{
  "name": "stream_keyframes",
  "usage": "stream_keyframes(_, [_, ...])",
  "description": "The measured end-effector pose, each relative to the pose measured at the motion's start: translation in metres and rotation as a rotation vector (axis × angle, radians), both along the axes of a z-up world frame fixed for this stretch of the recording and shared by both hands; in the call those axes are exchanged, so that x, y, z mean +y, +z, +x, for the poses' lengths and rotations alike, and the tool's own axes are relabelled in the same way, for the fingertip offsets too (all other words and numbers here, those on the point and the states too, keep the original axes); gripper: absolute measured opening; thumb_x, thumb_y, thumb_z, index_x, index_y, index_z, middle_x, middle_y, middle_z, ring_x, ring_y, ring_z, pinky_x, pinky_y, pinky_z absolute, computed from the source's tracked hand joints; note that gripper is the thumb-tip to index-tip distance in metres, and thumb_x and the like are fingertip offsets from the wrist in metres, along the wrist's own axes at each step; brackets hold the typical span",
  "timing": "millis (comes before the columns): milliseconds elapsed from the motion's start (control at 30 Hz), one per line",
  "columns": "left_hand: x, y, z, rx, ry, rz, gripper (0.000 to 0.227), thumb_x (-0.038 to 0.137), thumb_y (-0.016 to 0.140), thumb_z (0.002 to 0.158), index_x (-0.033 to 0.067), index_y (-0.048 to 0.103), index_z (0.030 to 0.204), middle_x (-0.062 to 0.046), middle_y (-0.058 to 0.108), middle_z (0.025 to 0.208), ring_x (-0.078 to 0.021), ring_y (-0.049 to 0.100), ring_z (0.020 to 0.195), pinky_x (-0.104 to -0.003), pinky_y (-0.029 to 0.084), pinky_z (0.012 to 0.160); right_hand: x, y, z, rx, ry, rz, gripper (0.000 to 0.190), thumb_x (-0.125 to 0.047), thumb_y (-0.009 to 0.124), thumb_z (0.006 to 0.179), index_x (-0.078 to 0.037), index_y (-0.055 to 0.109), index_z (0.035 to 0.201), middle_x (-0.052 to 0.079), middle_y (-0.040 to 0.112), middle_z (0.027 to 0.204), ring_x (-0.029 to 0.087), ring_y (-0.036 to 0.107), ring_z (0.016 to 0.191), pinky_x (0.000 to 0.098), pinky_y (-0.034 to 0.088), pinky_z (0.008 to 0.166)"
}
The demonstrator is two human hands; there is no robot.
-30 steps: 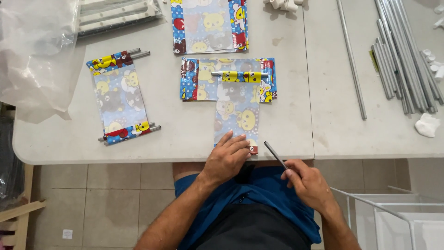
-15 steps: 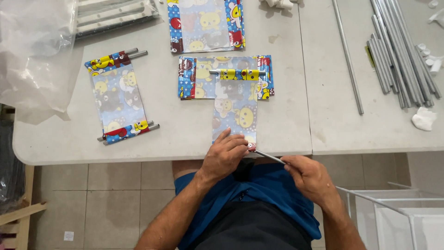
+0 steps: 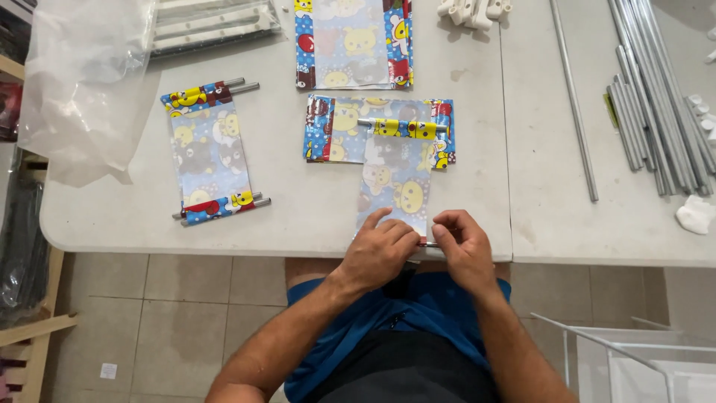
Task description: Assembling a shelving unit by inserting metal support rods into the sleeves of fabric shelf panels.
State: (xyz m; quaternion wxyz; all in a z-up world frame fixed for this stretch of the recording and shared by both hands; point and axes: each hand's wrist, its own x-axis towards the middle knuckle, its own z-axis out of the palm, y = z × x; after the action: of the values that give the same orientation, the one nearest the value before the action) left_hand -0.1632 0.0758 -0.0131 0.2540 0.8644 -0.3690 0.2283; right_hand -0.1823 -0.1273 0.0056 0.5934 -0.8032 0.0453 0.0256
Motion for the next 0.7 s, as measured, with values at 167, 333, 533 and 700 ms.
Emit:
stream_keyframes(167, [-0.014, -0.006, -0.001, 0.007, -0.029, 0.065, 0.018, 0.027, 0.055, 0.103, 0.0120, 0.065, 0.098, -0.005, 0.065, 0.092, -0.0230, 0.069, 0.095, -0.046, 0.046, 0.106, 0.035, -0.008, 0.004, -0.109, -0.169, 0.209, 0.014, -0.019, 0.057, 0.105, -0.009, 0.065, 0.112, 0.008, 0.067, 0.096, 0.014, 0.062, 0.082, 0.0305, 0.057, 0.074])
stream_keyframes(333, [0.010, 0.028, 0.015, 0.059, -0.026, 0.134, 0.017, 0.025, 0.050, 0.102, 0.0138, 0.063, 0.103, -0.004, 0.062, 0.096, -0.0240, 0.067, 0.093, -0.041, 0.051, 0.089, 0.014, -0.017, 0.008, -0.194, -0.219, 0.235, 0.016, -0.022, 0.054, 0.108, -0.010, 0.060, 0.116, 0.009, 0.064, 0.115, 0.014, 0.061, 0.096, 0.0279, 0.053, 0.089])
stream_keyframes(533, [0.082, 0.127, 0.113, -0.010, 0.208, -0.051, 0.019, 0.016, 0.050, 0.106, 0.0177, 0.068, 0.112, -0.006, 0.063, 0.083, -0.0241, 0.069, 0.074, -0.034, 0.056, 0.067, 0.001, -0.013, 0.005, -0.321, -0.147, 0.137, 0.015, -0.013, 0.056, 0.110, 0.000, 0.055, 0.118, 0.016, 0.064, 0.112, 0.019, 0.066, 0.096, 0.0308, 0.054, 0.085])
stream_keyframes(700, [0.157, 0.208, 0.197, -0.276, 0.376, 0.130, 0.010, 0.012, 0.071, 0.101, 0.0098, 0.062, 0.106, -0.006, 0.058, 0.083, -0.0198, 0.056, 0.063, -0.036, 0.052, 0.047, 0.007, 0.003, 0.002, -0.177, -0.177, 0.080, 0.019, -0.020, 0.060, 0.104, -0.005, 0.060, 0.116, 0.009, 0.067, 0.112, 0.019, 0.065, 0.101, 0.0296, 0.057, 0.089])
